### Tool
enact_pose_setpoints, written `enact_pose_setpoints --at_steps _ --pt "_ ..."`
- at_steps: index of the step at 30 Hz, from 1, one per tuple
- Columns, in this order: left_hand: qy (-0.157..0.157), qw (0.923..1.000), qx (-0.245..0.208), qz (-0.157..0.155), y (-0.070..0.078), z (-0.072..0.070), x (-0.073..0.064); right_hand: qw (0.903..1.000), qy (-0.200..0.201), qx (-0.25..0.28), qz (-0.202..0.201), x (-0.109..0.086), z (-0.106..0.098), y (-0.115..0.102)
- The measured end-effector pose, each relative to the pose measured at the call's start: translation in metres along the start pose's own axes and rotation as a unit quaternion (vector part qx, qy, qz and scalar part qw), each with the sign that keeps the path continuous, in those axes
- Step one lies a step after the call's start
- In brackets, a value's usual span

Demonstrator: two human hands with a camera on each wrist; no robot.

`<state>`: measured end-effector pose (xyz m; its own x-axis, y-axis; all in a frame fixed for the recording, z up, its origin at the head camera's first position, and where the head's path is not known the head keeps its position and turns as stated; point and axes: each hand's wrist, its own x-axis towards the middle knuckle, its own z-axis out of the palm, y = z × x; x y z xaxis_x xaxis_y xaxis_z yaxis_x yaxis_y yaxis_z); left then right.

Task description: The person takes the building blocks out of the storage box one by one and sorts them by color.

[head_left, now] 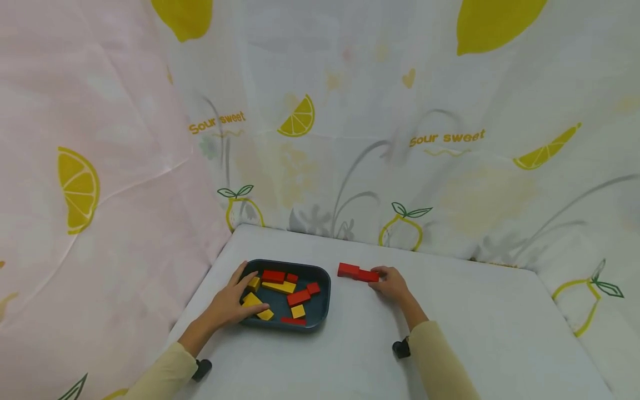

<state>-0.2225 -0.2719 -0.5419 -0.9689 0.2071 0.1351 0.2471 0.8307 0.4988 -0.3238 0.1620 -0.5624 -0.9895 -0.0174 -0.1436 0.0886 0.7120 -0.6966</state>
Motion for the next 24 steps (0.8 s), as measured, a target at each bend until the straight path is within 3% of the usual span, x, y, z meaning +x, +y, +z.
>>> enact_pose_setpoints --at_steps 9,18,24 --pt "-0.001 1.0 0.008 -0.005 -0.002 -0.002 -0.003 1.0 -0.001 0.007 -0.003 -0.004 0.003 -0.003" --pt "-0.01 0.9998 0.002 -0.019 -0.003 -0.002 -0.008 0.9939 -0.024 0.104 0.03 -0.003 0.0 -0.001" --pt "-0.006 0.9999 0.001 -0.013 0.0 0.003 -0.001 0.9929 -0.017 0.114 0.029 -0.005 -0.012 0.002"
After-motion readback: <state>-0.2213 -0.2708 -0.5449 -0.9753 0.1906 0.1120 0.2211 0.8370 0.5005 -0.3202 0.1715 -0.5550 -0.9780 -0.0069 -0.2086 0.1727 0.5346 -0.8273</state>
